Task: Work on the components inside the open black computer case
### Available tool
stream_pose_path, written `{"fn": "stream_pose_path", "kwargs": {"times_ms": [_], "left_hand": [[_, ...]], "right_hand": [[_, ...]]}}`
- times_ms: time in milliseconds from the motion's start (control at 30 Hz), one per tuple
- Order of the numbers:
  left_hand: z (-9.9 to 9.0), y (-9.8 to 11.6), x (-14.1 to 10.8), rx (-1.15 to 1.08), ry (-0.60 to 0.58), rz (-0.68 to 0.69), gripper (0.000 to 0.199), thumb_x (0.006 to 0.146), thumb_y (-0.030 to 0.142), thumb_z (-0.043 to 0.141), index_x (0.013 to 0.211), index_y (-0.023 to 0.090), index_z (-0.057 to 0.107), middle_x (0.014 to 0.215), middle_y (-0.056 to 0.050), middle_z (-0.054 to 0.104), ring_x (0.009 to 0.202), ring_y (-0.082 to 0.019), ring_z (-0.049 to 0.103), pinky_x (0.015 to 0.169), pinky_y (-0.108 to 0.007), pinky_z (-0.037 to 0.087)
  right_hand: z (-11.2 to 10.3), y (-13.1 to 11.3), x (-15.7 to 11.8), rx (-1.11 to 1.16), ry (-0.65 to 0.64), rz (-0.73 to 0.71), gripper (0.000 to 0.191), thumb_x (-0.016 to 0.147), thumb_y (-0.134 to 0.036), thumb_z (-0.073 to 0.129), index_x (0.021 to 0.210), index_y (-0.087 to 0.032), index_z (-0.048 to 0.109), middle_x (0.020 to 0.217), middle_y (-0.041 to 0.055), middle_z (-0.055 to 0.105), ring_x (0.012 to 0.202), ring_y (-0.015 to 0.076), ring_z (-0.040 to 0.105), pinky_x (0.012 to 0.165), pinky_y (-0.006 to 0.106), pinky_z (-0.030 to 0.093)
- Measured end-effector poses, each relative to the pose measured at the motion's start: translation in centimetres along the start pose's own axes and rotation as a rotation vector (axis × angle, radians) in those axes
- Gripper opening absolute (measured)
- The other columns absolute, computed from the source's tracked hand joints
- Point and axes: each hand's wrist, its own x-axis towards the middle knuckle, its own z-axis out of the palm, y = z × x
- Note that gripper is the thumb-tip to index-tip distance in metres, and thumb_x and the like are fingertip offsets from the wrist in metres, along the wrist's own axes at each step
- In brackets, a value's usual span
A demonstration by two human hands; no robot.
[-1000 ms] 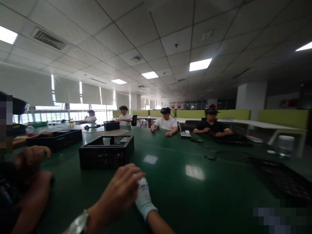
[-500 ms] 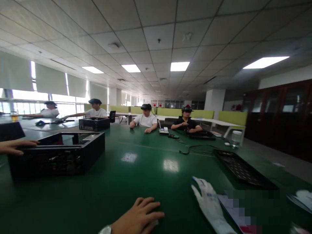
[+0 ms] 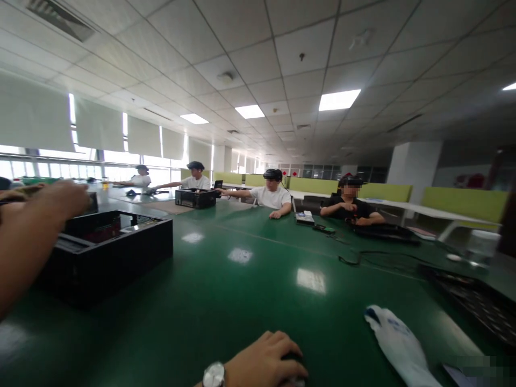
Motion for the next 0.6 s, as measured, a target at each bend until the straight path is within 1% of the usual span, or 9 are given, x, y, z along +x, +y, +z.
{"fn": "stream_pose_path", "kwargs": {"times_ms": [100, 167, 200, 233, 300, 367, 400, 500, 600], "left_hand": [[-0.4, 0.6, -0.3, -0.047, 0.028, -0.002, 0.033, 0.100, 0.038, 0.054, 0.131, 0.028, 0.060, 0.137, -0.007, 0.060, 0.126, -0.024, 0.055, 0.103, -0.039, 0.046], [-0.4, 0.9, -0.5, -0.093, 0.065, -0.021, 0.031, 0.098, 0.032, 0.054, 0.128, 0.026, 0.061, 0.132, -0.007, 0.063, 0.122, -0.023, 0.057, 0.101, -0.038, 0.046], [-0.4, 1.0, -0.6, -0.114, 0.089, -0.048, 0.031, 0.097, 0.028, 0.054, 0.128, 0.026, 0.061, 0.129, -0.006, 0.063, 0.119, -0.023, 0.057, 0.101, -0.038, 0.046], [-0.2, 0.9, -0.7, -0.140, 0.129, -0.096, 0.031, 0.096, 0.025, 0.054, 0.127, 0.026, 0.061, 0.127, -0.006, 0.064, 0.117, -0.022, 0.058, 0.101, -0.038, 0.046], [0.2, 0.2, -0.6, -0.195, 0.243, -0.232, 0.030, 0.097, 0.022, 0.052, 0.125, 0.025, 0.060, 0.121, -0.006, 0.064, 0.111, -0.022, 0.059, 0.099, -0.039, 0.047], [0.6, -0.8, -0.4, -0.244, 0.340, -0.347, 0.027, 0.100, 0.022, 0.047, 0.124, 0.022, 0.057, 0.115, -0.007, 0.064, 0.103, -0.021, 0.060, 0.094, -0.038, 0.050], [0.8, -1.2, -0.3, -0.260, 0.365, -0.375, 0.025, 0.101, 0.022, 0.045, 0.123, 0.020, 0.056, 0.112, -0.007, 0.063, 0.100, -0.020, 0.061, 0.092, -0.037, 0.050], [1.2, -1.6, -0.3, -0.258, 0.343, -0.316, 0.021, 0.100, 0.020, 0.048, 0.119, 0.021, 0.057, 0.110, -0.006, 0.063, 0.097, -0.018, 0.061, 0.089, -0.034, 0.051], [1.2, -1.3, -0.4, -0.209, 0.347, -0.210, 0.013, 0.099, 0.019, 0.051, 0.109, 0.022, 0.060, 0.108, -0.004, 0.063, 0.099, -0.018, 0.061, 0.089, -0.031, 0.050]], "right_hand": [[-0.1, -2.7, -1.9, 0.183, -0.028, -0.146, 0.062, 0.092, -0.032, 0.033, 0.143, -0.003, 0.053, 0.151, 0.0223, 0.049, 0.141, 0.0352, 0.045, 0.119, 0.050, 0.033], [0.1, -5.6, -4.2, 0.370, -0.028, -0.295, 0.056, 0.087, -0.036, 0.042, 0.130, -0.007, 0.064, 0.137, 0.0219, 0.061, 0.132, 0.0373, 0.053, 0.118, 0.053, 0.032], [0.4, -7.1, -5.5, 0.424, -0.034, -0.359, 0.050, 0.086, -0.039, 0.046, 0.123, -0.012, 0.068, 0.130, 0.0182, 0.066, 0.125, 0.0357, 0.057, 0.115, 0.051, 0.035], [0.6, -8.6, -6.6, 0.458, -0.042, -0.404, 0.044, 0.085, -0.040, 0.051, 0.117, -0.017, 0.071, 0.124, 0.0138, 0.069, 0.121, 0.0326, 0.059, 0.113, 0.047, 0.038], [1.1, -11.2, -8.5, 0.525, -0.071, -0.459, 0.033, 0.082, -0.037, 0.058, 0.106, -0.020, 0.074, 0.114, 0.0092, 0.072, 0.113, 0.0288, 0.062, 0.107, 0.041, 0.042], [1.4, -13.0, -9.7, 0.611, -0.109, -0.485, 0.025, 0.081, -0.034, 0.062, 0.097, -0.021, 0.076, 0.103, 0.0058, 0.075, 0.104, 0.0254, 0.065, 0.097, 0.036, 0.047], [1.5, -13.6, -10.2, 0.660, -0.128, -0.493, 0.022, 0.081, -0.032, 0.063, 0.094, -0.021, 0.076, 0.098, 0.0044, 0.075, 0.098, 0.0236, 0.066, 0.091, 0.033, 0.049], [1.3, -14.9, -11.4, 0.805, -0.178, -0.521, 0.014, 0.078, -0.026, 0.065, 0.085, -0.020, 0.076, 0.085, 0.0013, 0.075, 0.084, 0.0191, 0.068, 0.075, 0.027, 0.049], [1.2, -15.7, -12.2, 0.906, -0.228, -0.545, 0.011, 0.074, -0.020, 0.065, 0.079, -0.017, 0.074, 0.078, 0.0008, 0.073, 0.076, 0.0173, 0.067, 0.066, 0.024, 0.047]]}}
